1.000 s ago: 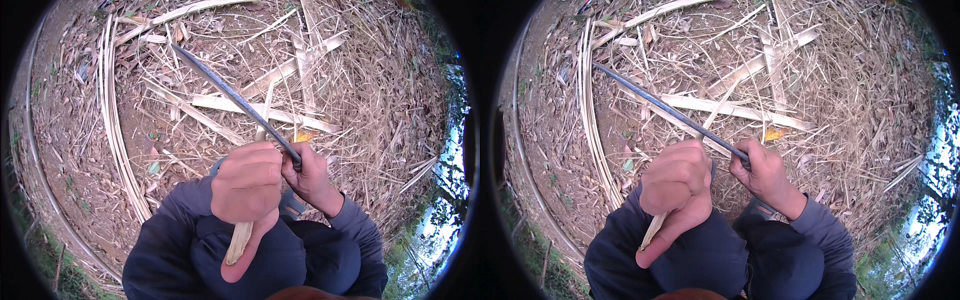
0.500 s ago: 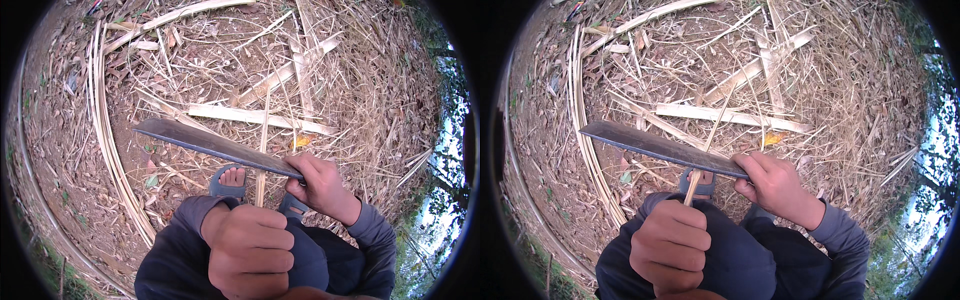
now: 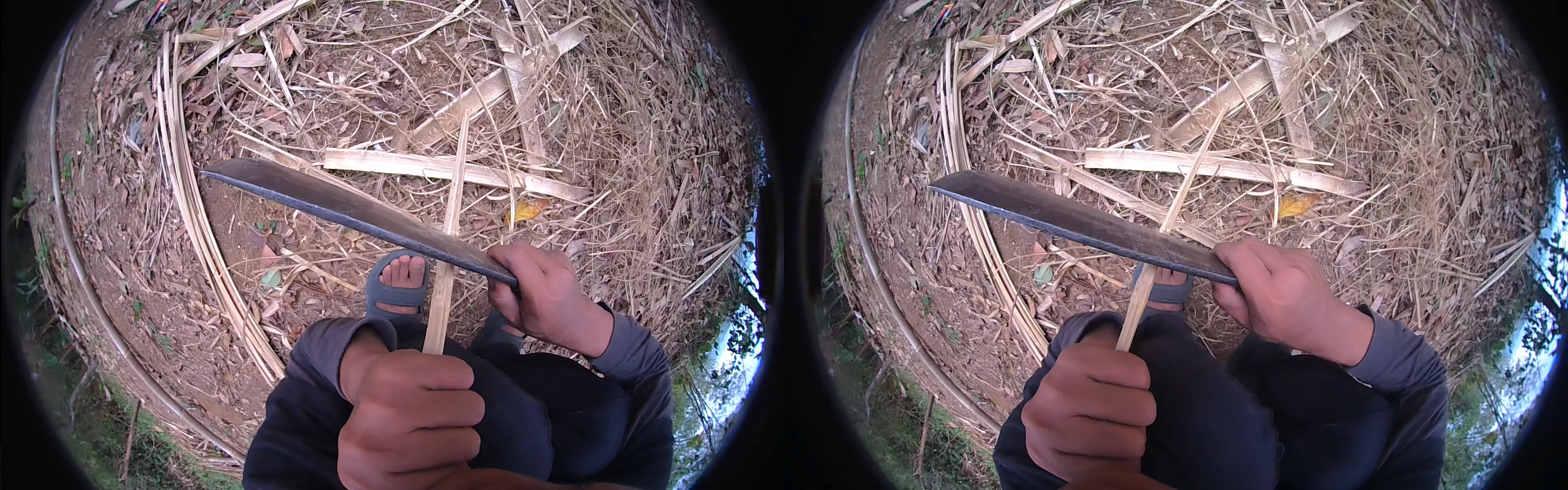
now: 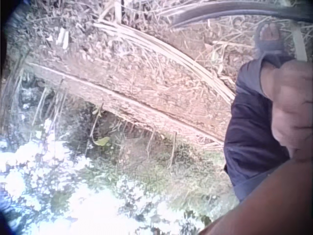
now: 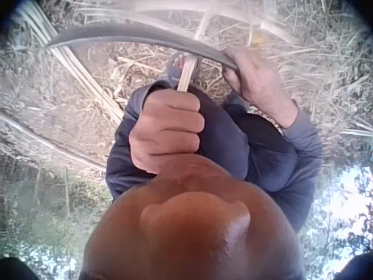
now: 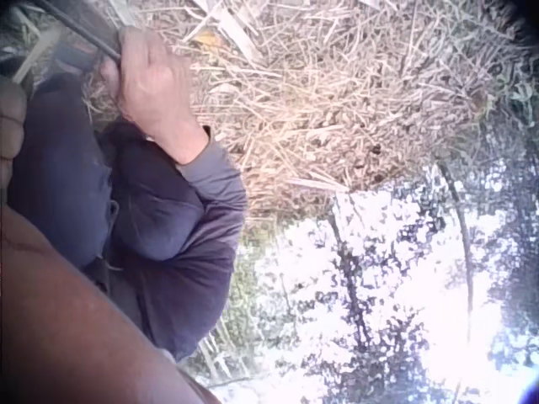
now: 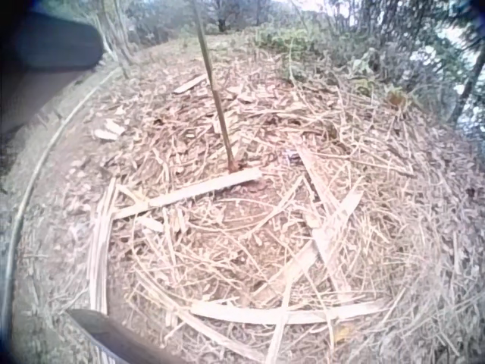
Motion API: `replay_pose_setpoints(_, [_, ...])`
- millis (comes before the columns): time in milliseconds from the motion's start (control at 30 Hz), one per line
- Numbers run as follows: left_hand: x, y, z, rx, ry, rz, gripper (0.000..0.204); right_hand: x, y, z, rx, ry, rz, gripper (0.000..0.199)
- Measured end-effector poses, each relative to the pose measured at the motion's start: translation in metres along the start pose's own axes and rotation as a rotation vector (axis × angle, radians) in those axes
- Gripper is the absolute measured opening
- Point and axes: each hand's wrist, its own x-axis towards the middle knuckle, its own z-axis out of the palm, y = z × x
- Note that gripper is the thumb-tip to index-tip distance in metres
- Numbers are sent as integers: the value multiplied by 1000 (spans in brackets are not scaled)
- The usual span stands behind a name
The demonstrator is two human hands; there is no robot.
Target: The person sits on the ground and uses a machete to split long bamboo stalks into thin strips. They repeatedly hold the bamboo, strike it with the blade, and separate the resulting pieces, placing the finished strips on the ground.
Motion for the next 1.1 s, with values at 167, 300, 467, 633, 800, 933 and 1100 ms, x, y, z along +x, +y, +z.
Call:
replay_pose_setpoints(167, [-4, -5, 1, -37, -15, 80, 24, 5, 6, -3, -130, -14, 8, 31])
replay_pose_setpoints(300, [0, 6, -1, -8, -2, -66, 22, 10, 16, 12, -52, 50, 102, 25])
replay_pose_setpoints(467, [-11, 11, -4, -117, -65, -87, 19, 5, -4, -2, -117, 19, -65, 18])
replay_pose_setpoints(633, [4, -3, -12, -128, -99, -8, 26, 11, 39, 19, -202, 87, 101, 21])
replay_pose_setpoints(800, [5, 6, -30, -164, -327, -93, 29, 4, 12, 12, -200, 90, -33, 21])
replay_pose_setpoints(933, [2, 0, -5, -144, -102, -21, 22, 3, 97, 32, -180, 68, 396, 16])
replay_pose_setpoints(1100, [-2, 3, 1, -113, 67, -9, 17, 9, 47, 29, -89, 158, 101, 13])
